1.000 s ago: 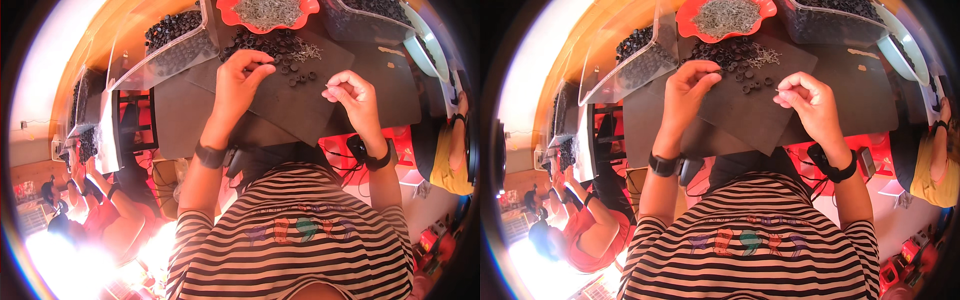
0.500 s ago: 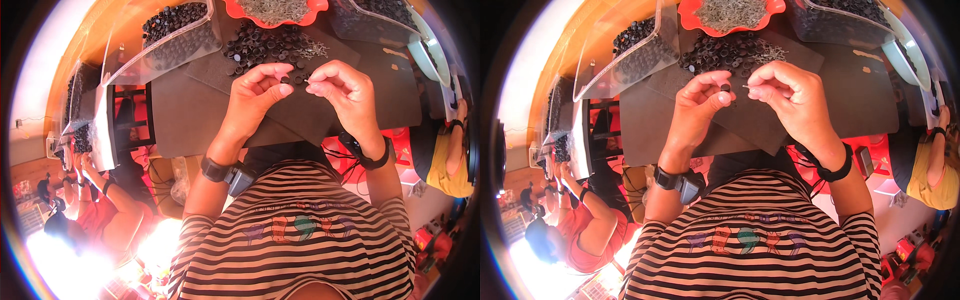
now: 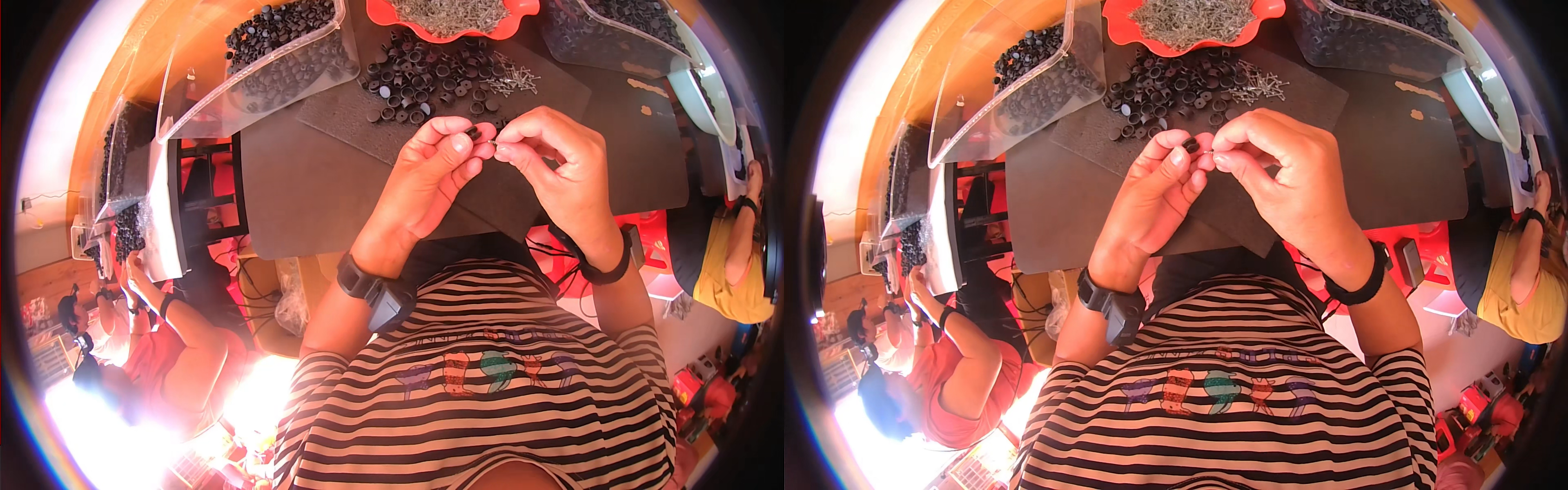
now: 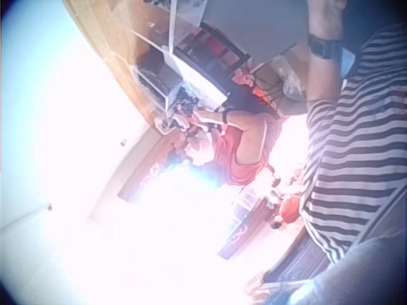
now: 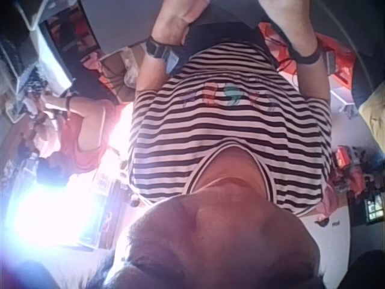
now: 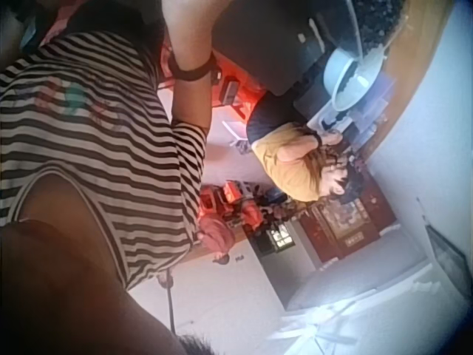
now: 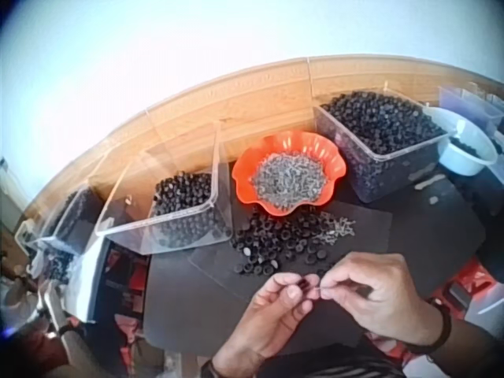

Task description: Assemble small black plastic components by hand at a workstation.

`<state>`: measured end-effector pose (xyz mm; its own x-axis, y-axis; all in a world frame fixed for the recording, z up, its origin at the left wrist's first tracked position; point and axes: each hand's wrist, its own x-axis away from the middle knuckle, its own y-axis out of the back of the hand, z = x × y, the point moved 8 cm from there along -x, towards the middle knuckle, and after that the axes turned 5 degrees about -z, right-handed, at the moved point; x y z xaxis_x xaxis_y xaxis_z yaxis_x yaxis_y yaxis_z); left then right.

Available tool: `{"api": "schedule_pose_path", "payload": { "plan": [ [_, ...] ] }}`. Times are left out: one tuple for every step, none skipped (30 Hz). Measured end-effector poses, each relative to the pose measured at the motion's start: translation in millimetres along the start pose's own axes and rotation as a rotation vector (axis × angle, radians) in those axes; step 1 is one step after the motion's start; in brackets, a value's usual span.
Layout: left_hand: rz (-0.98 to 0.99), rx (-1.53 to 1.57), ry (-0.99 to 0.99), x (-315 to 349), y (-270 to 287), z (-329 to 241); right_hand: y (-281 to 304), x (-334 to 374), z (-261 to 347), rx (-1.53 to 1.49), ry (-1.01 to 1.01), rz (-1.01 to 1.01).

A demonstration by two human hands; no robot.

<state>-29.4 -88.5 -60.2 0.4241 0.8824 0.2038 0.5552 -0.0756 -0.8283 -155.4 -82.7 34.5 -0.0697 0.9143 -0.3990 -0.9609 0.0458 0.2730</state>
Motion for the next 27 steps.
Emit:
{"api": "schedule_pose_path", "payload": {
  "plan": [
    [0.007,-0.014,-0.015,0.0,0.2,0.1,-0.7,-0.7,1.5,0.019,0.012,-0.004],
    [0.007,-0.013,-0.015,-0.1,0.6,1.4,-2.0,-1.1,1.8,0.019,0.012,-0.003],
    [0.002,-0.015,-0.025,-0.3,1.1,2.2,-3.3,-1.5,1.9,0.021,0.008,-0.002],
    [-0.003,-0.016,-0.034,-0.4,1.7,2.8,-4.3,-1.7,1.8,0.024,0.005,-0.001],
    [-0.003,-0.015,-0.034,-0.3,2.1,3.9,-5.0,-1.6,1.7,0.024,0.004,-0.001],
    [-0.003,-0.018,-0.041,-0.4,2.3,4.2,-5.4,-1.9,1.2,0.021,0.000,-0.004],
    [-0.003,-0.021,-0.048,-0.4,2.6,4.6,-5.5,-2.0,0.8,0.018,-0.004,-0.007],
    [-0.003,-0.021,-0.048,-0.4,2.9,5.8,-5.8,-2.1,0.8,0.018,-0.004,-0.006],
    [0.000,-0.015,-0.055,-0.4,2.9,6.5,-5.5,-2.2,0.7,0.024,-0.006,-0.010],
    [0.004,-0.009,-0.062,-0.3,2.8,7.2,-5.3,-2.2,0.6,0.030,-0.008,-0.015],
    [0.004,-0.009,-0.062,-0.2,2.9,8.2,-5.5,-1.9,0.5,0.030,-0.008,-0.014],
    [0.008,-0.012,-0.071,-0.3,2.5,8.7,-6.0,-1.4,-0.4,0.051,-0.013,-0.010],
    [0.013,-0.016,-0.079,-0.3,2.0,9.0,-6.4,-1.1,-1.0,0.073,-0.017,-0.005],
    [0.013,-0.016,-0.079,-0.1,1.1,9.6,-6.2,-0.7,-0.7,0.074,-0.017,-0.005],
    [0.006,-0.026,-0.089,0.5,0.3,9.2,-6.9,-0.1,-0.7,0.093,-0.023,0.007],
    [0.000,-0.035,-0.098,1.2,0.0,8.5,-7.8,0.5,-0.8,0.113,-0.028,0.019],
    [-0.001,-0.035,-0.099,1.3,1.1,8.2,-8.5,0.9,-0.3,0.113,-0.028,0.019],
    [0.012,-0.033,-0.097,1.1,2.1,8.0,-8.4,1.5,-0.2,0.100,-0.032,0.005],
    [0.025,-0.030,-0.095,1.5,1.3,7.0,-8.0,2.2,-0.3,0.087,-0.036,-0.009],
    [0.025,-0.030,-0.096,3.1,-0.6,5.4,-8.3,3.0,-0.3,0.087,-0.035,-0.009],
    [-0.024,-0.050,-0.086,4.7,-2.3,3.3,-6.8,3.9,-0.9,0.076,-0.037,-0.025],
    [-0.074,-0.069,-0.077,5.8,-1.5,2.3,-5.5,4.8,-1.7,0.065,-0.039,-0.041],
    [-0.073,-0.069,-0.078,6.2,-1.6,1.9,-5.7,5.7,-2.4,0.065,-0.038,-0.041],
    [-0.077,-0.118,-0.090,7.0,-1.6,0.8,-5.0,6.6,-2.1,0.066,-0.026,-0.055],
    [-0.081,-0.167,-0.102,7.8,-1.5,-0.4,-4.1,7.4,-1.6,0.066,-0.013,-0.070],
    [-0.081,-0.166,-0.104,8.8,-1.3,-0.8,-4.1,8.1,-2.1,0.066,-0.012,-0.069],
    [-0.085,-0.202,-0.110,9.9,-0.9,-1.4,-3.8,8.5,-0.7,0.065,0.013,-0.072]
  ]
}}
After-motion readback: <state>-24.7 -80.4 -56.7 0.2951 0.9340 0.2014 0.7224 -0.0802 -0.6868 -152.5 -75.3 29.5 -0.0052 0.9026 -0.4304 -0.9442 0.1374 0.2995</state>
